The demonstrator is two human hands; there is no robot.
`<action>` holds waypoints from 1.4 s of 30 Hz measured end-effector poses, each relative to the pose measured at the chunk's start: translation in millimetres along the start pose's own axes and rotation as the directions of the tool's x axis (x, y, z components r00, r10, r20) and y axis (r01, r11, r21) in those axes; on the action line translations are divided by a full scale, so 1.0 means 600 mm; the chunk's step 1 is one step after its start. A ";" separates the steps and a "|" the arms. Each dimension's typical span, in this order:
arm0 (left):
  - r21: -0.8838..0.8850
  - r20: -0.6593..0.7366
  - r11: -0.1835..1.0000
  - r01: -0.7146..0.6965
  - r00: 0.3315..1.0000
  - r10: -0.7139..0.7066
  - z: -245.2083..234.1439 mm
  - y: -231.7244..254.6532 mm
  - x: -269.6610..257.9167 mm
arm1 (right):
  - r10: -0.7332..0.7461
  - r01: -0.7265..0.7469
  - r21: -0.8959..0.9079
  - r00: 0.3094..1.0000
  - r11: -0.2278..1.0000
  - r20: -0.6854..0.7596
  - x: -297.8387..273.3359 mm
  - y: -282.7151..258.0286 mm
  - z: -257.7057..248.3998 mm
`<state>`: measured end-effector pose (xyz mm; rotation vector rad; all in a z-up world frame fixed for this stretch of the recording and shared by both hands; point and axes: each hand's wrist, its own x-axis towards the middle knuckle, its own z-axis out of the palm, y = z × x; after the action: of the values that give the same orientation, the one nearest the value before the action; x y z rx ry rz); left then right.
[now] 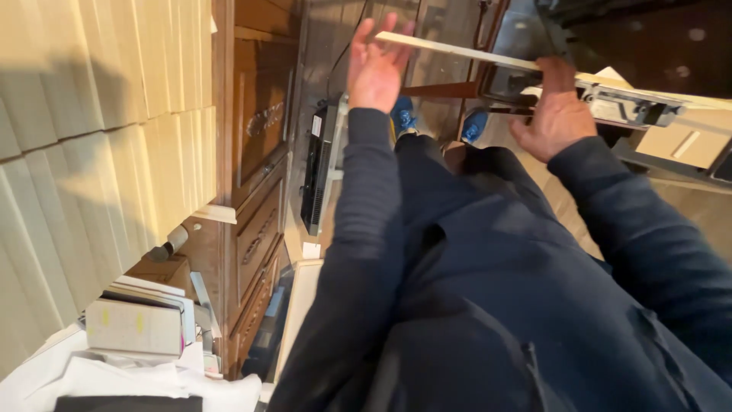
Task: Cutting thin wooden strips using a manual guillotine-style wood cutter in a workshop.
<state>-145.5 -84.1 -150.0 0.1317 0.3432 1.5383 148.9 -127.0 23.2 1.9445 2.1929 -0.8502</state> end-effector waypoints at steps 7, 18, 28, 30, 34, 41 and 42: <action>-0.370 0.035 0.927 -0.071 0.995 0.090 -0.115 -0.125 0.037 | -0.082 0.079 -0.090 0.996 0.993 -0.032 -0.001 0.001 0.002; -0.425 0.038 0.898 -0.116 0.989 0.146 -0.127 -0.156 0.052 | -0.140 0.130 -0.072 0.978 0.989 -0.153 -0.004 -0.002 -0.007; -0.436 0.000 0.890 -0.133 0.989 0.148 -0.128 -0.160 0.051 | -0.168 0.123 -0.184 0.953 0.975 -0.252 0.012 0.005 -0.010; -0.439 -0.004 0.887 -0.143 0.988 0.157 -0.127 -0.159 0.051 | -0.208 0.150 -0.227 0.943 0.962 -0.259 0.013 0.003 -0.012; -0.429 -0.010 0.892 -0.142 0.988 0.153 -0.132 -0.157 0.053 | -0.170 0.119 -0.206 0.952 0.971 -0.253 0.015 0.003 -0.012; -0.353 -0.034 0.928 -0.117 0.993 0.112 -0.122 -0.135 0.049 | -0.156 0.133 -0.102 0.954 0.986 -0.256 0.001 -0.013 -0.012; -0.353 -0.031 0.929 -0.114 0.993 0.110 -0.125 -0.136 0.048 | -0.154 0.132 -0.101 0.953 0.986 -0.260 -0.002 -0.012 -0.011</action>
<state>-90.3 -68.3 -249.0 -0.1430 0.0623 1.6899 144.5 -125.3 31.5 1.9817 2.5006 -0.5264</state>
